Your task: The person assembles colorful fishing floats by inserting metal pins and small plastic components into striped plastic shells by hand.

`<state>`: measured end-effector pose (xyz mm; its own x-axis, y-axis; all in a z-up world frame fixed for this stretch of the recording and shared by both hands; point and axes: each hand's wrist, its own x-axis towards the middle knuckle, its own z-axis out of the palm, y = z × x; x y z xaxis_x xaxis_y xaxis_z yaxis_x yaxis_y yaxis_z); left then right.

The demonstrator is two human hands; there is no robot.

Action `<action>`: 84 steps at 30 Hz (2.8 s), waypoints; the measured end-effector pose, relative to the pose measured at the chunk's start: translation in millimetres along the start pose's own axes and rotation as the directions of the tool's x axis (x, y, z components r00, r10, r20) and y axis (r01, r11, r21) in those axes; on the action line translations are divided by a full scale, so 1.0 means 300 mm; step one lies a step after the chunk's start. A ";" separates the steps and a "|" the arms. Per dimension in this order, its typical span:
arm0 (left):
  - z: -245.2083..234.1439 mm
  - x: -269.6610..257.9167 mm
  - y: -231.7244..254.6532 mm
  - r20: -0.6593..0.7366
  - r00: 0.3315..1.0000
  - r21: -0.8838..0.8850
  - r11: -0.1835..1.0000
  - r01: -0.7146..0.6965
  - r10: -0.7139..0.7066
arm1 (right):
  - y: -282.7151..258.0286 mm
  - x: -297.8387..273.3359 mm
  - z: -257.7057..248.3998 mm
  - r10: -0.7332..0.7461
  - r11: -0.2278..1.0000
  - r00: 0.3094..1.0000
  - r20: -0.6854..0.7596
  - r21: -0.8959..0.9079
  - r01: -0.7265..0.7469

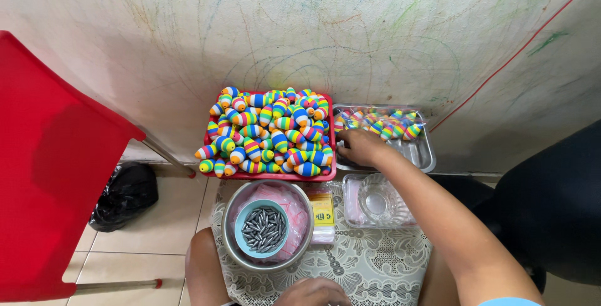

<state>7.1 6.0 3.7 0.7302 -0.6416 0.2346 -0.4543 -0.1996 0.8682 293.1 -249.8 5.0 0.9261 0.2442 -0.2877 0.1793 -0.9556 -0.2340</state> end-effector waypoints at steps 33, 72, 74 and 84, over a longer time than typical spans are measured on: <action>-0.245 -0.123 -0.071 -0.475 0.870 0.060 0.992 -0.113 0.128 | -0.429 -0.175 -0.231 -0.432 0.851 0.643 -0.633 -0.049 0.523; -0.252 -0.121 -0.158 -0.491 0.869 -0.035 0.995 -0.089 0.060 | -0.528 0.355 -0.207 -0.511 0.836 0.733 -0.449 -0.060 0.546; -0.253 -0.121 -0.152 -0.484 0.873 -0.044 0.995 -0.091 0.059 | -0.541 0.321 -0.235 -0.512 0.832 0.720 -0.469 -0.062 0.551; -0.238 -0.109 -0.095 -0.481 0.874 -0.042 0.994 -0.099 0.066 | -0.532 0.002 -0.327 -0.526 0.738 0.602 -0.601 0.028 0.674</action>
<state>32.7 85.5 2.4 0.8537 -0.2180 0.4730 -0.5023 -0.1042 0.8584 297.7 -113.3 133.4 0.6623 0.5507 0.5080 0.7471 -0.5366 -0.3924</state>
